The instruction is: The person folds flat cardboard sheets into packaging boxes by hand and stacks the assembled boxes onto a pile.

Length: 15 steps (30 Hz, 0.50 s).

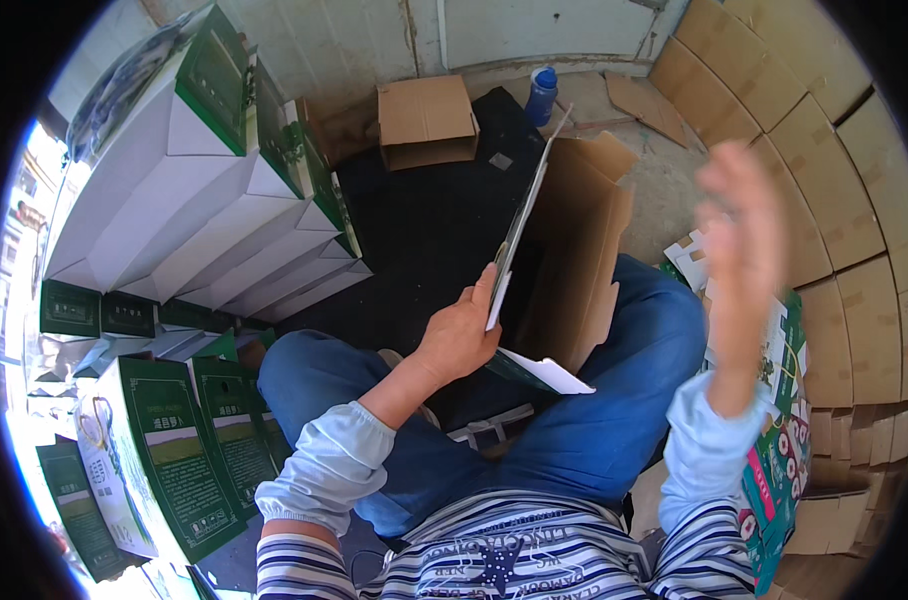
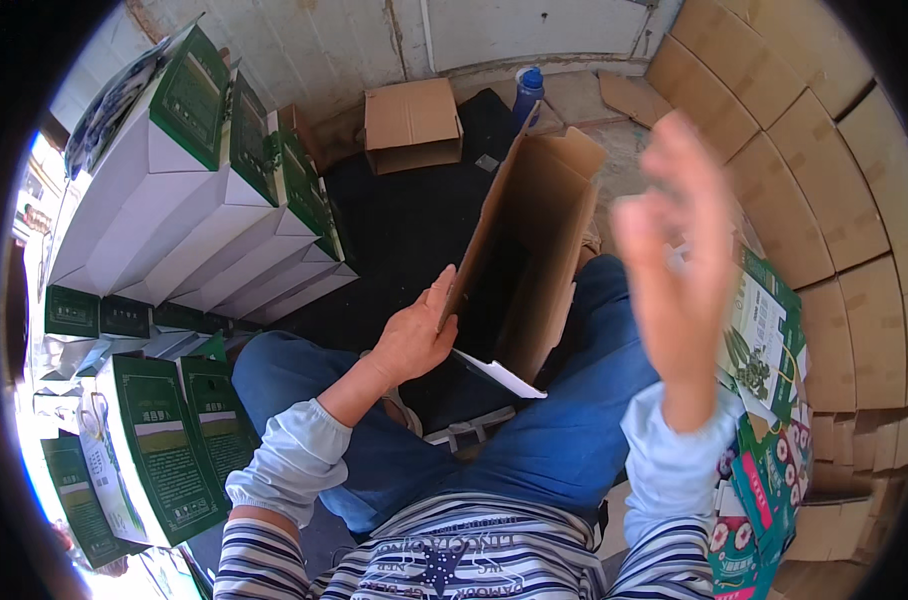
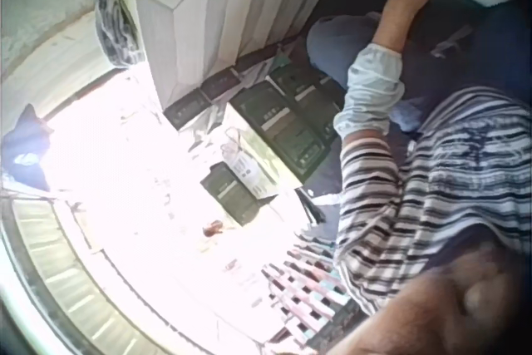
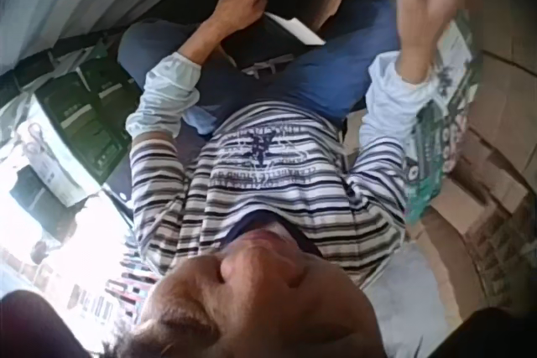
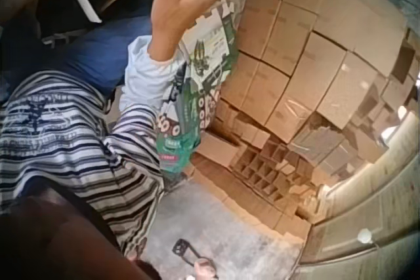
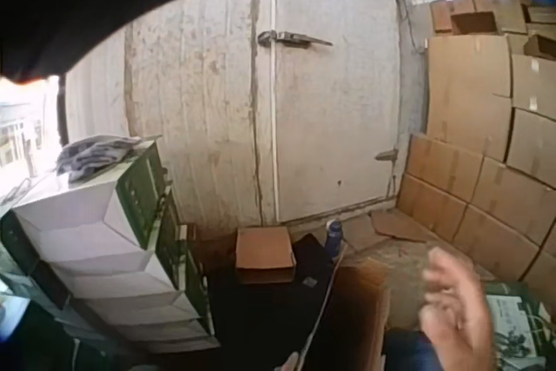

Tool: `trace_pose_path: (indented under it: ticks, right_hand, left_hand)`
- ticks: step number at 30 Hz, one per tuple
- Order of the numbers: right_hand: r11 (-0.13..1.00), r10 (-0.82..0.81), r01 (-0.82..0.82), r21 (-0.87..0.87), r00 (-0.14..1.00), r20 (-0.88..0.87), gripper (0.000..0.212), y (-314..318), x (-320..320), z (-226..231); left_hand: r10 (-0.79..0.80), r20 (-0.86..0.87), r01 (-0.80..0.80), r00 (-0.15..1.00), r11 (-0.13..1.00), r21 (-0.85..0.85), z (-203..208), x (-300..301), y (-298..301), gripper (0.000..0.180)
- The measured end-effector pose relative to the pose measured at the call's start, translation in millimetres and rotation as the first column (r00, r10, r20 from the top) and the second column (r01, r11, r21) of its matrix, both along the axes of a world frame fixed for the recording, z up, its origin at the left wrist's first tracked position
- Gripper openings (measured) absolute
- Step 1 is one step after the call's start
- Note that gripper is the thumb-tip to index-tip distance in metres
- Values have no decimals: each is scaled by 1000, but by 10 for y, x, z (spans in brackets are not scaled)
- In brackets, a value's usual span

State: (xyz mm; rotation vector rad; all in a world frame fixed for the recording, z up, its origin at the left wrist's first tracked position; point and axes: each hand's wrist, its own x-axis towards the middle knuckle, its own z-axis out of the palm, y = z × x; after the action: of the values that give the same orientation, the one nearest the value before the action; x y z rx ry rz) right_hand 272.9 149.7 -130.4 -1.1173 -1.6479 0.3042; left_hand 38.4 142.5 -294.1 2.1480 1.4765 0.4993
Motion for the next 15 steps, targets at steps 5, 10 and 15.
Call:
trace_pose_path:
  ticks: [5,10,15]
  right_hand:
    - [812,-114,337,-476,892,437,79,285,329,-1244]
    - [573,57,-172,-801,984,-170,62,436,246,-1336]
    - [717,69,-68,-694,997,-27,56,615,264,-1464]
  left_hand:
    - [25,18,-25,1000,1000,8,29,80,105,64]
    - [17,31,-21,999,992,121,63,17,160,61]
    - [-30,180,12,983,995,102,127,0,299,63]
